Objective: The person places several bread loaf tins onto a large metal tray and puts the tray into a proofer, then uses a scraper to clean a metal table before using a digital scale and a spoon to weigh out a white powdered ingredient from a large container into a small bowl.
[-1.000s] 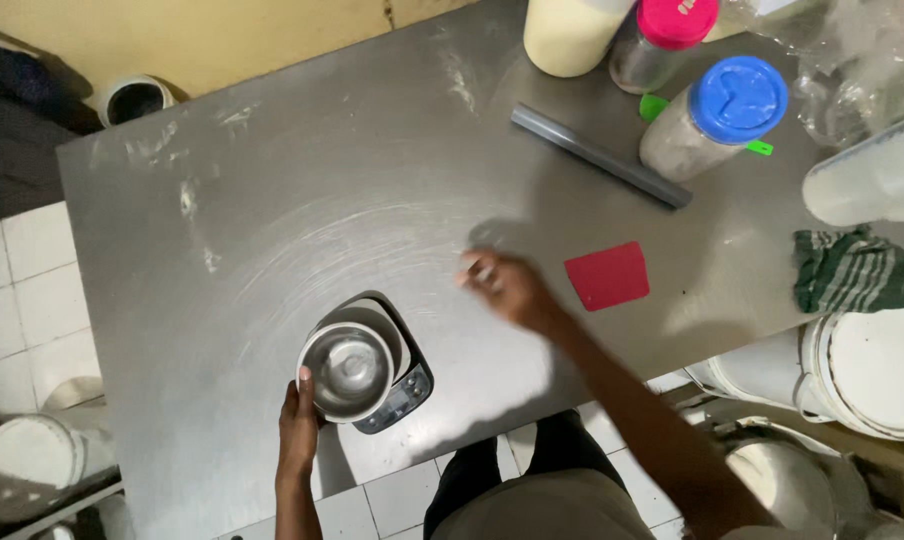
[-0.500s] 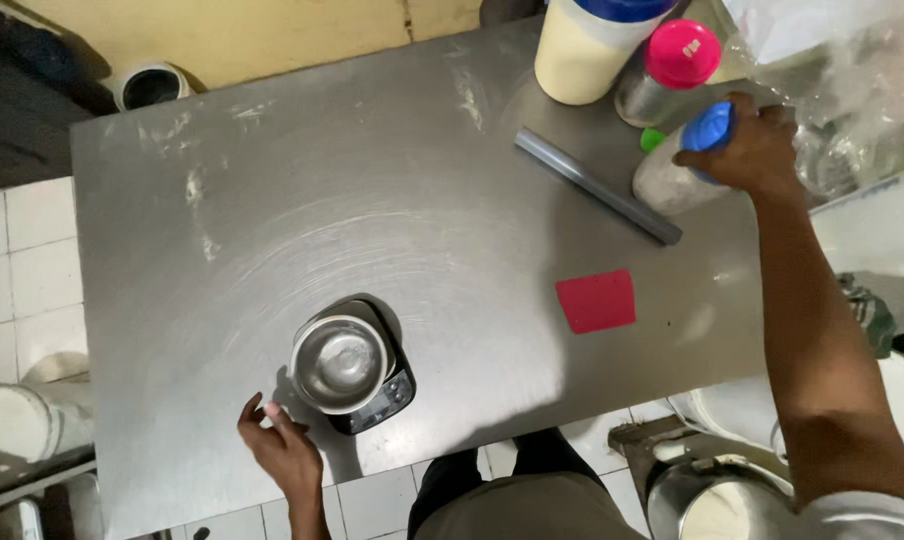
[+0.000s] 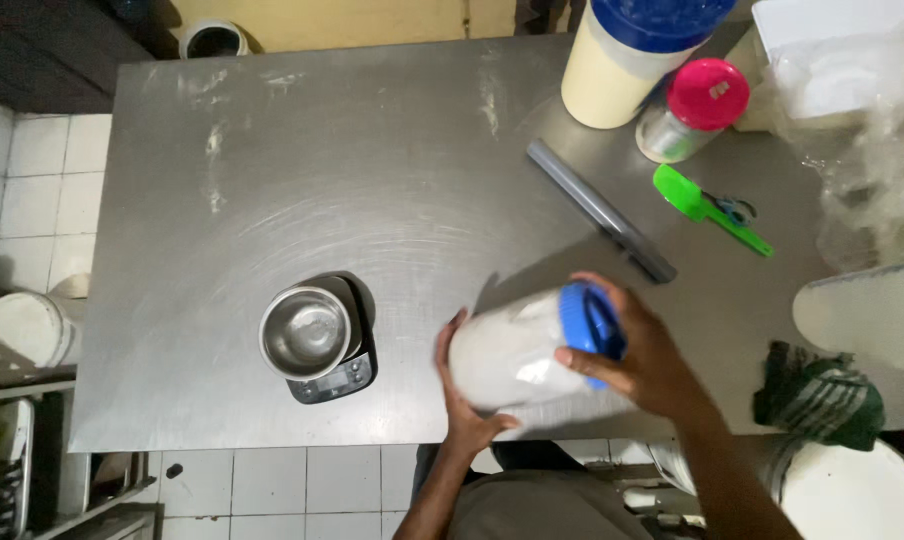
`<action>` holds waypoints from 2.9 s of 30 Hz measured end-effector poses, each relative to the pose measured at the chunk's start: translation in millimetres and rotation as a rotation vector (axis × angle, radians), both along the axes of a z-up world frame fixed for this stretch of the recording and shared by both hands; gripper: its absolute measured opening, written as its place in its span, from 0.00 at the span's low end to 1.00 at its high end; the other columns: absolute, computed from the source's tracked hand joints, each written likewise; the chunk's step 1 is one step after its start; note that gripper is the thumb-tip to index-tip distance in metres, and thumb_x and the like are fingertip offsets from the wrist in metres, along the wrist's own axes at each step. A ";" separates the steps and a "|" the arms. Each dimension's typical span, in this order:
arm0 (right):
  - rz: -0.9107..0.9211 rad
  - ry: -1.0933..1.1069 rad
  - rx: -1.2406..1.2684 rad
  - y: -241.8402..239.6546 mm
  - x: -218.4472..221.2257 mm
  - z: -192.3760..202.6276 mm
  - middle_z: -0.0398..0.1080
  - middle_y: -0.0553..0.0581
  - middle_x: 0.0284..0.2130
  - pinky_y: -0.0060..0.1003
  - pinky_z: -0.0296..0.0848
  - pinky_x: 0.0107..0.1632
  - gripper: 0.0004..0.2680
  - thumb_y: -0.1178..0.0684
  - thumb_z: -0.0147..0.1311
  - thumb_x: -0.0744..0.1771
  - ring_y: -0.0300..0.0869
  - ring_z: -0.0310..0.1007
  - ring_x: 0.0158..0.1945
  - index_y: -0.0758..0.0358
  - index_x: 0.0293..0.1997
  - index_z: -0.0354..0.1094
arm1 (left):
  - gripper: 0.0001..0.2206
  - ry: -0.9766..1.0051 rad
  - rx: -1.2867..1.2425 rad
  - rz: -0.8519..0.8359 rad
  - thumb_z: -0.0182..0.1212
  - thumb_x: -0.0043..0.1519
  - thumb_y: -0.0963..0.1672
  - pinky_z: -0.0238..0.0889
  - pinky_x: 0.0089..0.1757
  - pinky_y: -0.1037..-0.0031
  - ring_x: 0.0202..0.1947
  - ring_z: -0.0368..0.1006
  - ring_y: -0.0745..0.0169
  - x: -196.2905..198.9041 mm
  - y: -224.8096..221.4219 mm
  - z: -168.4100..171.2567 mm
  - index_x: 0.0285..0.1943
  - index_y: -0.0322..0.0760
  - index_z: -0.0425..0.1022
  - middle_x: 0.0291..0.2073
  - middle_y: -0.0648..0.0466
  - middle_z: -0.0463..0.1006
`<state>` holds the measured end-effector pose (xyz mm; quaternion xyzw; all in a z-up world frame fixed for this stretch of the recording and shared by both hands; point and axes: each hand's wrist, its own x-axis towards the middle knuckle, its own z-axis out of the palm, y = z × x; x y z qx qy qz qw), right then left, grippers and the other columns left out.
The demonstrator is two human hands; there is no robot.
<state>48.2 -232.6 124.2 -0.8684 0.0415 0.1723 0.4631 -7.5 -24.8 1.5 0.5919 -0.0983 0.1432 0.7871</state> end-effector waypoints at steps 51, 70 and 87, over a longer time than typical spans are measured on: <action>1.586 -0.493 -0.350 73.0 41.0 -15.6 0.61 0.66 0.63 0.70 0.52 0.63 0.37 0.58 0.72 0.50 0.70 0.49 0.70 0.58 0.66 0.59 | 0.16 1.267 0.517 0.457 0.68 0.58 0.54 0.75 0.38 0.59 0.34 0.82 0.41 -23.4 159.2 -74.5 0.33 0.42 0.86 0.22 0.43 0.82; 1.490 -0.637 -0.210 61.6 29.4 36.4 0.63 0.66 0.61 0.71 0.55 0.59 0.35 0.59 0.66 0.46 0.67 0.53 0.68 0.60 0.60 0.62 | 0.44 0.105 0.449 0.339 0.72 0.49 0.46 0.56 0.64 0.45 0.63 0.63 0.26 -3.3 8.9 -49.5 0.73 0.20 0.53 0.62 0.27 0.64; 0.249 -0.030 -0.510 -153.3 71.9 -89.8 0.64 0.57 0.68 0.49 0.61 0.65 0.30 0.34 0.59 0.60 0.50 0.63 0.69 0.50 0.70 0.63 | 0.63 0.307 0.625 0.099 0.77 0.42 0.58 0.46 0.70 0.51 0.80 0.38 0.40 72.8 18.6 -15.6 0.81 0.35 0.34 0.80 0.42 0.40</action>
